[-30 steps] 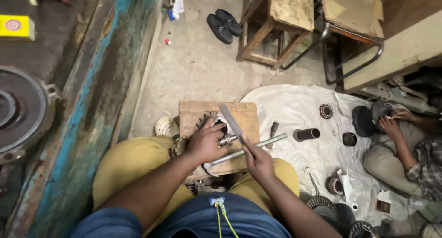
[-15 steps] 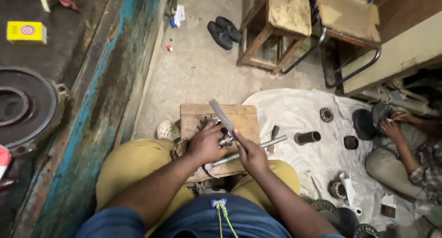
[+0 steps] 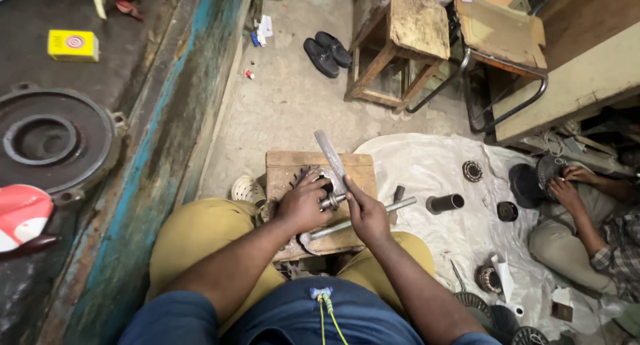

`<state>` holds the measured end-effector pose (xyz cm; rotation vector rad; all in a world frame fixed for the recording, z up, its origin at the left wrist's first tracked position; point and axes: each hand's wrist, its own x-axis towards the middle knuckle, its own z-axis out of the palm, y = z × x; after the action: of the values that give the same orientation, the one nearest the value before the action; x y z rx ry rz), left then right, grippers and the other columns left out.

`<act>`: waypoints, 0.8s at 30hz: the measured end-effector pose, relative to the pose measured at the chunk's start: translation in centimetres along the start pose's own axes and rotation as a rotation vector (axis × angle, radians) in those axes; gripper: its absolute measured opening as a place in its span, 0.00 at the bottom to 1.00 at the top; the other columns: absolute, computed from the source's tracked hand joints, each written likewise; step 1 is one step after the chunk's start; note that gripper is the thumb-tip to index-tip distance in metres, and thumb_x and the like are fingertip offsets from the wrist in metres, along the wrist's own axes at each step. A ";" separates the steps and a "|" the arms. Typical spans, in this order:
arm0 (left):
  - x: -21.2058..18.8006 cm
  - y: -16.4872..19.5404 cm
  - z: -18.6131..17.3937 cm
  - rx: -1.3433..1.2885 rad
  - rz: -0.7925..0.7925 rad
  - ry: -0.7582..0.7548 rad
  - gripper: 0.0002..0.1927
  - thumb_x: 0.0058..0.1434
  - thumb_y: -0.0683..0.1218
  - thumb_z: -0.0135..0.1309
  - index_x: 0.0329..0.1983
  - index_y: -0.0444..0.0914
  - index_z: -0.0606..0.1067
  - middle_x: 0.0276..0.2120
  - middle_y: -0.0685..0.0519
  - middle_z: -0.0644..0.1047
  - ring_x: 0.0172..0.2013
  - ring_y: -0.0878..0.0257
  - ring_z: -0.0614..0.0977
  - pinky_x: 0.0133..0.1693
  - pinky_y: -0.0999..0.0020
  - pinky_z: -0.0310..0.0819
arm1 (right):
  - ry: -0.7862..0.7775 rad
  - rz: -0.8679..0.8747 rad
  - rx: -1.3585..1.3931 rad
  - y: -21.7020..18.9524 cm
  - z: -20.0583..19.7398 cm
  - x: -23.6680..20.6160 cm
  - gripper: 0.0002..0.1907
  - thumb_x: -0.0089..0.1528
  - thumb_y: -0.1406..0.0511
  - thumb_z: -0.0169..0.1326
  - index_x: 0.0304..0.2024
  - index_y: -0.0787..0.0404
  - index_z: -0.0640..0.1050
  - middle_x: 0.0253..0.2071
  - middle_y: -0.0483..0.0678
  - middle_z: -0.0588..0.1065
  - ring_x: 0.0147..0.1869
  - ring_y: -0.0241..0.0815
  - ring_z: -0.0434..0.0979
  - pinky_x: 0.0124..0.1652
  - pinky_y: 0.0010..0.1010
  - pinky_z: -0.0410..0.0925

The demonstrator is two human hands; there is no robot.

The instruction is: The person holds a cylindrical motor component on a wooden block and uses a metal rod to tap and adjust internal parts. They rotate the component, insert and remove a small cylindrical piece, and continue tapping with the rod while seated on the floor.

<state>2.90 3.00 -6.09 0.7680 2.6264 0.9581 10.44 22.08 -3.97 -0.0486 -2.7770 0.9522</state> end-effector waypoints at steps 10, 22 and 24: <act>-0.2 -0.2 0.7 -0.060 0.021 0.025 0.21 0.47 0.58 0.64 0.37 0.40 0.84 0.64 0.56 0.73 0.69 0.56 0.65 0.62 0.58 0.65 | 0.013 0.008 -0.117 0.3 -1.0 -3.2 0.22 0.65 0.63 0.57 0.63 0.45 0.77 0.34 0.58 0.80 0.35 0.54 0.82 0.37 0.39 0.72; -0.3 0.0 0.3 -0.066 0.018 -0.004 0.22 0.48 0.59 0.65 0.38 0.39 0.83 0.61 0.53 0.75 0.69 0.55 0.65 0.62 0.59 0.66 | -0.135 0.369 -0.139 2.4 -2.2 -3.4 0.20 0.67 0.63 0.54 0.62 0.46 0.78 0.45 0.61 0.80 0.41 0.51 0.85 0.41 0.36 0.74; -0.1 0.0 0.6 -0.060 0.103 0.056 0.24 0.49 0.60 0.65 0.40 0.37 0.83 0.60 0.50 0.76 0.69 0.52 0.65 0.63 0.58 0.65 | -0.093 0.503 -0.150 3.0 -2.0 -2.4 0.22 0.70 0.62 0.51 0.67 0.45 0.76 0.42 0.63 0.81 0.38 0.51 0.84 0.41 0.37 0.73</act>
<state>3.17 3.26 -6.52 0.8818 2.6137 1.0964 13.12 25.45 -4.74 -0.7746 -2.9771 0.8547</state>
